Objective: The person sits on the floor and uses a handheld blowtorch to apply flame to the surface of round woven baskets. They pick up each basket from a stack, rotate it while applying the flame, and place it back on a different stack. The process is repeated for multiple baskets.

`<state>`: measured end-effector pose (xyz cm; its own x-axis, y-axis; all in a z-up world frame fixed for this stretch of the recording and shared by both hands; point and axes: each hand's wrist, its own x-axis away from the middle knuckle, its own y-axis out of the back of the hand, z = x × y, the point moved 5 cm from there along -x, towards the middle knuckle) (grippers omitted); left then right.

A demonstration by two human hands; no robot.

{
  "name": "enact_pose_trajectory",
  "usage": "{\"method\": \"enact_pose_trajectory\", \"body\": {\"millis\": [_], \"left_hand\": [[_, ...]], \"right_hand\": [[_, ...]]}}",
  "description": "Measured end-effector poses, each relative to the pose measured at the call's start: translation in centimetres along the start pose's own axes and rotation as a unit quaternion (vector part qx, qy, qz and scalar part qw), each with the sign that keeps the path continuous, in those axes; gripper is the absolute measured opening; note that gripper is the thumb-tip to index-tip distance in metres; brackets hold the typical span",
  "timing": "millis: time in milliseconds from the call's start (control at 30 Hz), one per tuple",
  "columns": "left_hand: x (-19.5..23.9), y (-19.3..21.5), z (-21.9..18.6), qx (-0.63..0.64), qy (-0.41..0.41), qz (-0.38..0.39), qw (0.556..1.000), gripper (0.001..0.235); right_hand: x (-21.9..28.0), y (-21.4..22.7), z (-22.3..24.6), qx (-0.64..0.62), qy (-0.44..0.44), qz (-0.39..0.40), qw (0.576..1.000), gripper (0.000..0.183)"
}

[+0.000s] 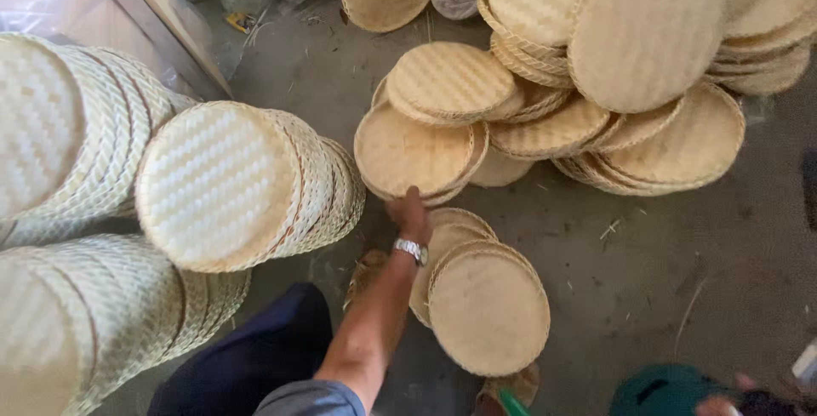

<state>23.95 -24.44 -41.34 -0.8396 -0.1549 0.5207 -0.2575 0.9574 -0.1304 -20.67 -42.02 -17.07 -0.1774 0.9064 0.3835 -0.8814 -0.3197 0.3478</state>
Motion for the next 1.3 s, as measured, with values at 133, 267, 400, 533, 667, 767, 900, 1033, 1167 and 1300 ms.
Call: {"method": "enact_pose_trajectory", "body": {"millis": [133,267,400,533,667,767,900,1033,1167,1300], "left_hand": [[5.4,3.6,0.7,0.119,0.083,-0.008,0.989,0.032],[9.6,9.9,2.7,0.032,0.078,0.025,0.996,0.039],[13.9,15.3,5.5,-0.066,0.073,0.096,0.990,0.046],[18.3,19.1,6.9,-0.088,0.074,0.214,0.970,0.054],[19.8,20.0,6.8,-0.187,0.108,0.265,0.940,0.054],[20.0,18.4,4.6,-0.257,-0.006,0.291,0.922,0.067],[19.0,15.2,0.7,-0.555,-0.187,0.196,0.787,0.081],[15.1,5.9,-3.1,-0.528,-0.423,0.163,0.718,0.105],[8.4,-3.4,-3.9,-0.572,-0.474,0.224,0.631,0.108],[3.4,-10.4,-1.0,-0.657,-0.515,0.278,0.475,0.099]], "right_hand": [[2.4,0.7,3.7,-0.058,0.055,0.022,0.997,0.026],[5.6,0.6,8.2,-0.058,0.122,0.004,0.991,0.027],[7.0,-0.7,11.3,-0.054,0.138,0.050,0.988,0.024],[7.5,-0.7,12.3,-0.049,0.143,0.053,0.987,0.025],[7.8,-0.7,12.3,-0.044,0.155,0.061,0.985,0.022],[7.9,-0.6,11.9,-0.074,0.139,0.066,0.985,0.024],[7.7,-0.5,11.7,-0.055,0.150,0.059,0.985,0.023],[7.0,0.0,10.9,-0.020,0.131,0.035,0.991,0.029],[5.4,1.1,8.1,0.018,0.128,0.010,0.992,0.032],[1.5,3.0,3.2,0.068,0.107,0.024,0.992,0.028]]}}
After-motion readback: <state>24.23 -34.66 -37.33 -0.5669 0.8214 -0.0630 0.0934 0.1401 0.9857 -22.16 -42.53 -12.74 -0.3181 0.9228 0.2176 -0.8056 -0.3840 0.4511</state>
